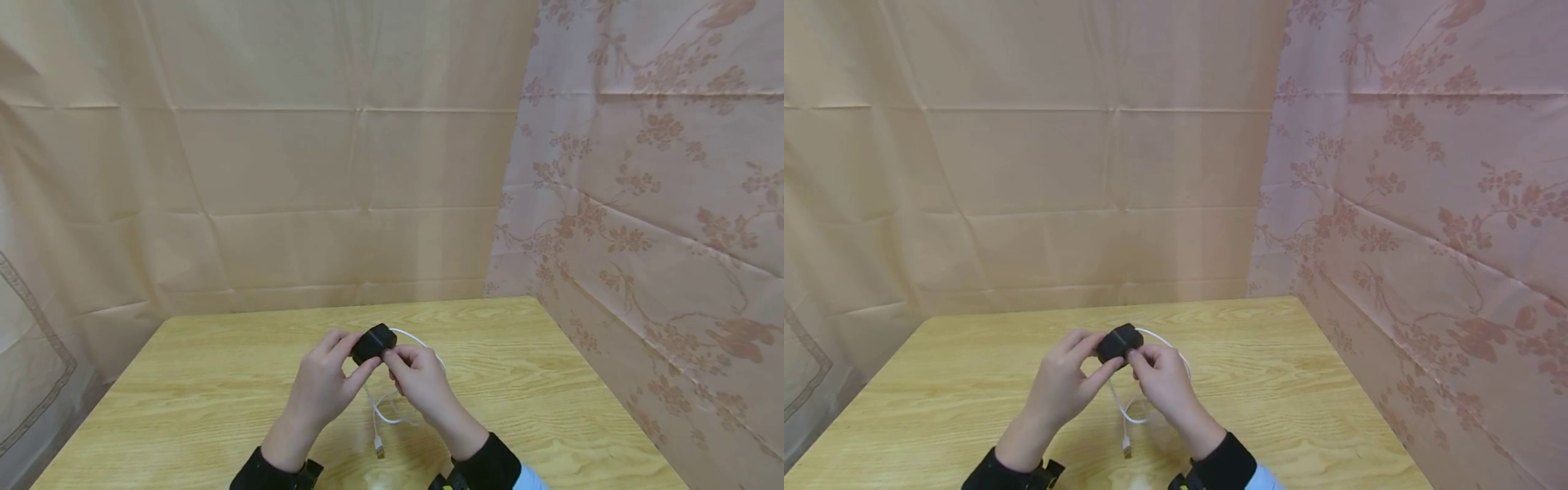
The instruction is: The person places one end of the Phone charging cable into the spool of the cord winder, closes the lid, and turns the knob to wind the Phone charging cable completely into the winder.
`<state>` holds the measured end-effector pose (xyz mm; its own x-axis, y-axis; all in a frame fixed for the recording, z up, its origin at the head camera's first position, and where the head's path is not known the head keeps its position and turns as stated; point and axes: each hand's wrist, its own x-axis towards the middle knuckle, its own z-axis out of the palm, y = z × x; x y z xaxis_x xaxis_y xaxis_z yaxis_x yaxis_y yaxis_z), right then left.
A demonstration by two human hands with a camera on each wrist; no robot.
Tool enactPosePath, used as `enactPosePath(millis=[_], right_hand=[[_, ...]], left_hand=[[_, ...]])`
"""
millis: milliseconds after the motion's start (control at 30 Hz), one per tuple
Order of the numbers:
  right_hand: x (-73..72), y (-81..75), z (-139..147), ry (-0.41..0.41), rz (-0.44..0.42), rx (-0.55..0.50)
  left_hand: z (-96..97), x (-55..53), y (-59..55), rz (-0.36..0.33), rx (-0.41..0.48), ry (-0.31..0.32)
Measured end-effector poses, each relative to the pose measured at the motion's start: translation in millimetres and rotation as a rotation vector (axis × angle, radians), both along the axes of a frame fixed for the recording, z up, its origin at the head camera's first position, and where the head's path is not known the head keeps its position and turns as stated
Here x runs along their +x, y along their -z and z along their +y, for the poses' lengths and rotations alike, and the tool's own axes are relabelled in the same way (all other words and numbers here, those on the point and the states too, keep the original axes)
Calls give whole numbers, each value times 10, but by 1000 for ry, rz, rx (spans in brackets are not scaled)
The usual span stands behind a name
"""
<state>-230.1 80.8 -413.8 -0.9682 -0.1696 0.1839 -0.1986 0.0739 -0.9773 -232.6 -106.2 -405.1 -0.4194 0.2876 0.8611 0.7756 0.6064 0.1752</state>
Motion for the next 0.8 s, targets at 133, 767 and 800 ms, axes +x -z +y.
enactPosePath(millis=[133, 767, 800], right_hand=[[8, -2, 11, -15, 50, 34], [195, -397, 362, -15, 512, 11], [201, -416, 388, 11, 548, 30]], left_hand=[[-27, -9, 7, -41, 1, -46], [-258, -51, -100, -235, 99, -217], [-269, -54, -104, -253, 110, -219]])
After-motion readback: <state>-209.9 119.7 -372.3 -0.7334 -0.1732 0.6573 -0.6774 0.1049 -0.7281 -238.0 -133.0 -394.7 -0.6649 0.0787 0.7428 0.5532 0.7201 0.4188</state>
